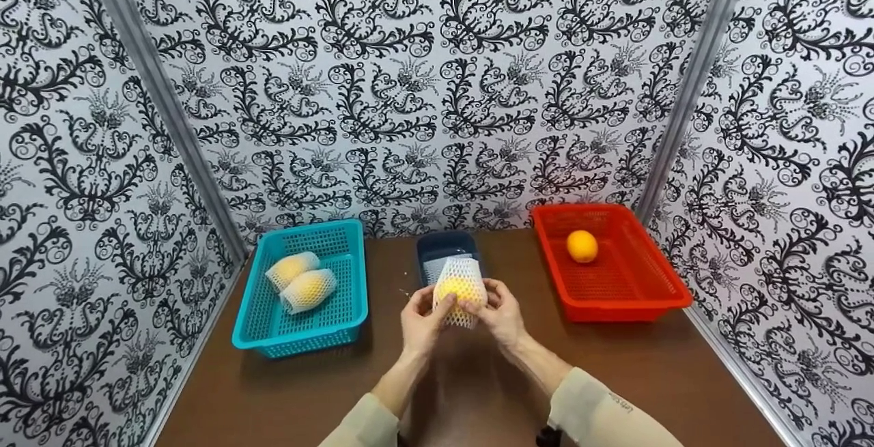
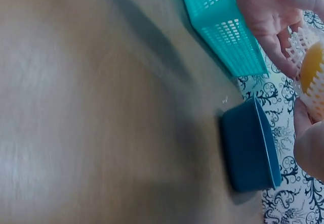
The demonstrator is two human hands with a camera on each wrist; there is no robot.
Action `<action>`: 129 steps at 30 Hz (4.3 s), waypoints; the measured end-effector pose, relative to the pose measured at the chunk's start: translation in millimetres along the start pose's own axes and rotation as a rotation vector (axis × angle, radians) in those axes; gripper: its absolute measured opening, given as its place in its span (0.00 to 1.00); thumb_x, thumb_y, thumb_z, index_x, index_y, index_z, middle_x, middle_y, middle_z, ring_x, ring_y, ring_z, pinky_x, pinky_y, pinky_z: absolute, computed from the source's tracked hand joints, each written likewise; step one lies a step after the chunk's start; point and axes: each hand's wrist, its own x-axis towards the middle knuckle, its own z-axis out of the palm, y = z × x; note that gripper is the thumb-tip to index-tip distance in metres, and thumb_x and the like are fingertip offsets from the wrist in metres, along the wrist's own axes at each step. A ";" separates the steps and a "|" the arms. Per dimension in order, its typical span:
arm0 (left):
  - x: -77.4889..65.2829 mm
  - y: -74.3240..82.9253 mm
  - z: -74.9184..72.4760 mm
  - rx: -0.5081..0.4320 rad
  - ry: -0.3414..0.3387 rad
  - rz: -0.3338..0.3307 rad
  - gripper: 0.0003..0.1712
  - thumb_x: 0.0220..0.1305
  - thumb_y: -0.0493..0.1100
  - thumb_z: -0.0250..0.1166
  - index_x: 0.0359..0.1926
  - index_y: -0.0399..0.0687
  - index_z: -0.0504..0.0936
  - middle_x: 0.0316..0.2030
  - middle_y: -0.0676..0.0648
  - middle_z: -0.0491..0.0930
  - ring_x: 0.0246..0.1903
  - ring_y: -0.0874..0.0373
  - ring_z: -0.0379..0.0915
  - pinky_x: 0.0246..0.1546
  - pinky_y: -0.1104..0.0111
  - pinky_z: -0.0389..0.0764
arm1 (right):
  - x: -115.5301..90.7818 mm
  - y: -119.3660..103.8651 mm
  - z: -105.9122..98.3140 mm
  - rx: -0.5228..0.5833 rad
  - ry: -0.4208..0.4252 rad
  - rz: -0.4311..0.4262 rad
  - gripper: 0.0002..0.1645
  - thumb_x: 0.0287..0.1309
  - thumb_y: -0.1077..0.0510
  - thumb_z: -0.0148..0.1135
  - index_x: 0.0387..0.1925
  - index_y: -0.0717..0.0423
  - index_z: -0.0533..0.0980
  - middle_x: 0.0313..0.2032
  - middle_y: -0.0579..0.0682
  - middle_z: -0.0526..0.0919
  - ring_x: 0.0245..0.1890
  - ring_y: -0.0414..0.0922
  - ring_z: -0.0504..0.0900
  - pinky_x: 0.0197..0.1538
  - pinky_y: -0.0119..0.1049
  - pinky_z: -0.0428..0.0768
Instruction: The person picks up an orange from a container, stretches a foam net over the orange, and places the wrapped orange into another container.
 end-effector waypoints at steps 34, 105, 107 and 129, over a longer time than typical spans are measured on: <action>2.5 -9.3 -21.0 -0.165 -0.221 -0.133 0.35 0.72 0.38 0.74 0.74 0.28 0.73 0.47 0.48 0.89 0.44 0.59 0.88 0.47 0.67 0.91 | -4.2 -1.9 5.8 -0.167 -0.149 -0.075 0.42 0.53 0.70 0.86 0.66 0.81 0.77 0.55 0.78 0.89 0.46 0.37 0.92 0.50 0.31 0.91; 112.2 83.6 -292.4 1.172 -0.321 -0.382 0.39 0.66 0.47 0.83 0.66 0.24 0.78 0.47 0.37 0.83 0.43 0.47 0.77 0.46 0.59 0.81 | 15.9 50.5 168.6 -0.985 -0.313 -0.535 0.13 0.65 0.57 0.81 0.50 0.52 0.92 0.48 0.49 0.89 0.49 0.46 0.91 0.54 0.37 0.90; 109.9 87.2 -293.2 1.205 -0.317 -0.389 0.33 0.67 0.48 0.82 0.59 0.26 0.82 0.43 0.39 0.83 0.42 0.47 0.77 0.47 0.57 0.81 | 16.2 49.7 168.4 -0.988 -0.318 -0.531 0.13 0.65 0.57 0.81 0.50 0.52 0.92 0.48 0.49 0.89 0.49 0.47 0.91 0.55 0.37 0.90; 98.4 95.6 -214.0 1.443 -0.186 -0.009 0.34 0.76 0.51 0.67 0.73 0.32 0.78 0.61 0.25 0.85 0.58 0.26 0.84 0.59 0.33 0.85 | 19.4 10.1 126.0 -1.031 -0.450 -0.556 0.09 0.70 0.55 0.75 0.48 0.50 0.93 0.44 0.47 0.95 0.45 0.43 0.92 0.52 0.33 0.89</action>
